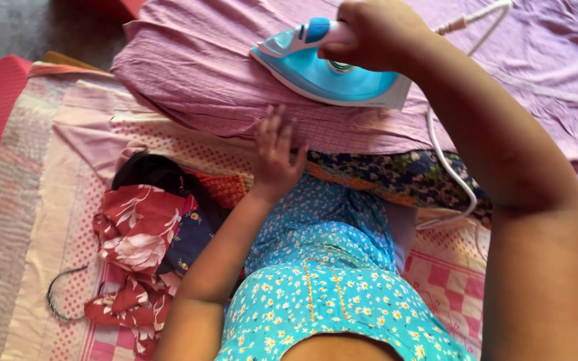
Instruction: The recorder is ironing a purple garment on a flat surface.
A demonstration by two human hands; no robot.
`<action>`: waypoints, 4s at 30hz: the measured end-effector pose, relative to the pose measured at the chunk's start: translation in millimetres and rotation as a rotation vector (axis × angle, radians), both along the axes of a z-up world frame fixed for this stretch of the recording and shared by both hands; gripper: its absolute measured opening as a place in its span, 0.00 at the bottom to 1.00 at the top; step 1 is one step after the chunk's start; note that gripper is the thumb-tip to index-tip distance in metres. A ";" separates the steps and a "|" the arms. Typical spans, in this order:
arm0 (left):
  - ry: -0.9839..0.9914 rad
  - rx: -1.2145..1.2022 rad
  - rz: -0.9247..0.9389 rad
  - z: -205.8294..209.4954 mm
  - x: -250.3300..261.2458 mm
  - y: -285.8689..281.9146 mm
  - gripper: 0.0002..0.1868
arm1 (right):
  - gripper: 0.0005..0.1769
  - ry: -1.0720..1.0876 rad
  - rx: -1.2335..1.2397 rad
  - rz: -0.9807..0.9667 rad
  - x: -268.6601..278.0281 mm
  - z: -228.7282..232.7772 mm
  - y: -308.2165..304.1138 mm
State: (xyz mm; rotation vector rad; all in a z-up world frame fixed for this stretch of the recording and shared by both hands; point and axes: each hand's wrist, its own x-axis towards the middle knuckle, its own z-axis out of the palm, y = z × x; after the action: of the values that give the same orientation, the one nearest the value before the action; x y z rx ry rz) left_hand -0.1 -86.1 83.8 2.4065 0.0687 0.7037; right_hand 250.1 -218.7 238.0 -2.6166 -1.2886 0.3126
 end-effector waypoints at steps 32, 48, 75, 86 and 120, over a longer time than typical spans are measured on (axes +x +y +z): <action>-0.150 0.195 -0.473 27.9 32.0 -42.7 0.13 | 0.32 -0.087 -0.106 -0.252 2.9 -9.9 -114.3; -0.149 0.157 -0.530 25.4 42.1 -84.8 0.09 | 0.34 -0.049 -0.134 -0.308 -24.7 5.0 -166.1; -0.020 -0.014 -0.443 36.4 35.0 -87.1 0.05 | 0.37 -0.065 -0.084 -0.379 -42.6 -7.9 -133.8; 0.076 0.125 -0.113 9.8 145.8 -26.2 0.13 | 0.40 -0.106 -0.162 -0.553 -54.1 -3.0 -144.7; 0.172 0.146 0.002 -14.1 93.2 -40.3 0.20 | 0.33 -0.072 -0.075 -0.281 -21.6 -6.5 -120.1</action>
State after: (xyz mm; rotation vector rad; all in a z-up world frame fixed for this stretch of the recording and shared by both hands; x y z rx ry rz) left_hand 93.1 -126.4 69.7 2.6029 0.0929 0.5170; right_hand 228.5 -338.9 231.5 -2.8492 -0.9264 0.2248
